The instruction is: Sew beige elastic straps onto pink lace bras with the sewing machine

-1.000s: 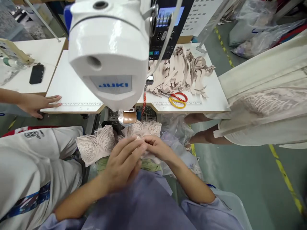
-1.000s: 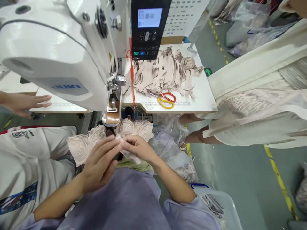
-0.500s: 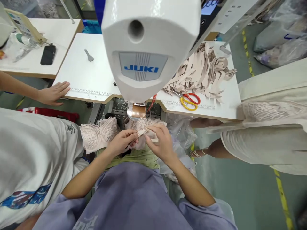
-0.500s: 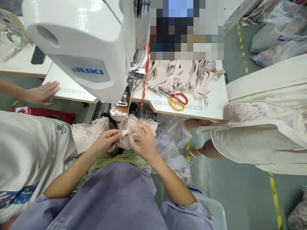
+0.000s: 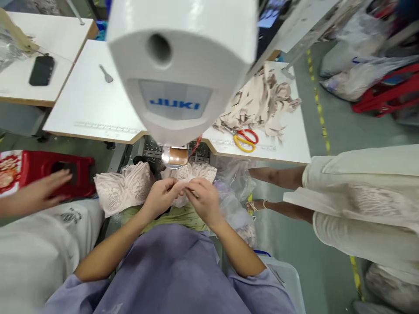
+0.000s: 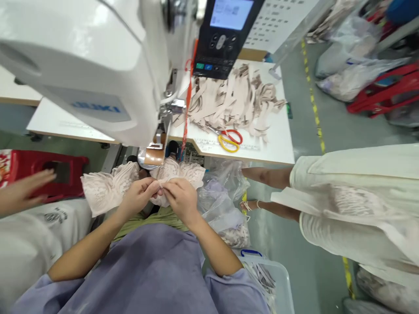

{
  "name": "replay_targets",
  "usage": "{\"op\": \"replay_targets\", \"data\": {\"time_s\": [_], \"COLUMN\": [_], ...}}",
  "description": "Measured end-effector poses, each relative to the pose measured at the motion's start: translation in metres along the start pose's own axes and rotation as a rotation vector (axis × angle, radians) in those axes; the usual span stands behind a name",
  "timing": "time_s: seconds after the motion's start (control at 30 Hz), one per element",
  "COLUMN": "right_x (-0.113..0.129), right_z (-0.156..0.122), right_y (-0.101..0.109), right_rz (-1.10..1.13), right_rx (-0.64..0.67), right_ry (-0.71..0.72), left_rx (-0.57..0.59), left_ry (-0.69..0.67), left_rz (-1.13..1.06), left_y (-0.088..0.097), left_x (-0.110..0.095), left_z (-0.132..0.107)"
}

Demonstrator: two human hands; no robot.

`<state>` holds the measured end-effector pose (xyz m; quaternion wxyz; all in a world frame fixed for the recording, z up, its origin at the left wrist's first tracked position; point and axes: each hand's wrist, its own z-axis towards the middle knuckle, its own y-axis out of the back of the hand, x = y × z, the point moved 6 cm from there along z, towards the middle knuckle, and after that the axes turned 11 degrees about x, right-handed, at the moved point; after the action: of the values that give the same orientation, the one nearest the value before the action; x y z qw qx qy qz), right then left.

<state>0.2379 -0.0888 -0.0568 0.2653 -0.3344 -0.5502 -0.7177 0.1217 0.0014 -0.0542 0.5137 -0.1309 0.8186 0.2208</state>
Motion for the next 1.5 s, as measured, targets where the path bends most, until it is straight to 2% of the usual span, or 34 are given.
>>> {"op": "replay_targets", "data": {"time_s": [0.07,0.13,0.2,0.27,0.3,0.33,0.37,0.43,0.53,0.67,0.7,0.8,0.87,0.93,1.07,1.23,1.37,1.5], "right_x": [-0.004,-0.024,-0.059,-0.1,-0.12,-0.138,-0.154,-0.17,-0.16,-0.108,-0.091,-0.039,-0.012,0.003,0.005,-0.002,-0.006,-0.008], "right_z": [0.003,0.016,0.038,0.062,0.076,0.089,0.099,0.109,0.092,0.025,0.007,-0.031,-0.041,-0.041,-0.027,-0.022,-0.03,-0.036], "right_y": [-0.001,0.016,0.056,0.108,0.128,0.142,0.151,0.158,0.153,0.139,0.131,0.095,0.072,0.055,0.037,0.028,0.03,0.034], "right_rz": [-0.032,-0.042,-0.126,-0.323,-0.433,-0.537,-0.623,-0.74,-0.781,-0.602,-0.52,-0.327,-0.282,-0.276,-0.282,-0.208,-0.127,-0.045], "right_rx": [0.078,0.094,-0.037,-0.207,-0.182,-0.096,0.004,0.164,0.218,0.123,0.131,0.261,0.329,0.336,0.32,0.382,0.394,0.318], "right_ry": [0.089,0.116,0.021,-0.176,-0.27,-0.356,-0.424,-0.44,-0.383,-0.4,-0.39,-0.274,-0.193,-0.138,-0.097,-0.092,-0.138,-0.219], "left_rx": [0.009,0.058,0.105,0.119,0.124,0.13,0.137,0.153,0.153,0.13,0.128,0.114,0.106,0.113,0.115,0.09,0.089,0.094], "left_ry": [0.039,0.082,0.101,0.099,0.098,0.098,0.103,0.124,0.152,0.166,0.168,0.154,0.133,0.116,0.113,0.124,0.12,0.084], "left_rz": [-0.012,-0.071,-0.117,-0.124,-0.129,-0.142,-0.168,-0.253,-0.43,-0.586,-0.605,-0.643,-0.651,-0.633,-0.56,-0.465,-0.533,-0.638], "left_y": [0.001,0.003,0.005,0.01,0.011,0.012,0.013,0.012,0.013,0.016,0.016,0.015,0.014,0.012,0.012,0.017,0.018,0.021], "left_x": [0.007,0.016,0.022,0.024,0.024,0.024,0.024,0.025,0.029,0.033,0.034,0.035,0.034,0.031,0.024,0.022,0.029,0.036], "left_z": [0.006,0.013,0.019,0.021,0.02,0.019,0.018,0.013,0.008,0.003,0.002,0.002,0.002,0.002,0.001,-0.002,-0.003,-0.002]}}
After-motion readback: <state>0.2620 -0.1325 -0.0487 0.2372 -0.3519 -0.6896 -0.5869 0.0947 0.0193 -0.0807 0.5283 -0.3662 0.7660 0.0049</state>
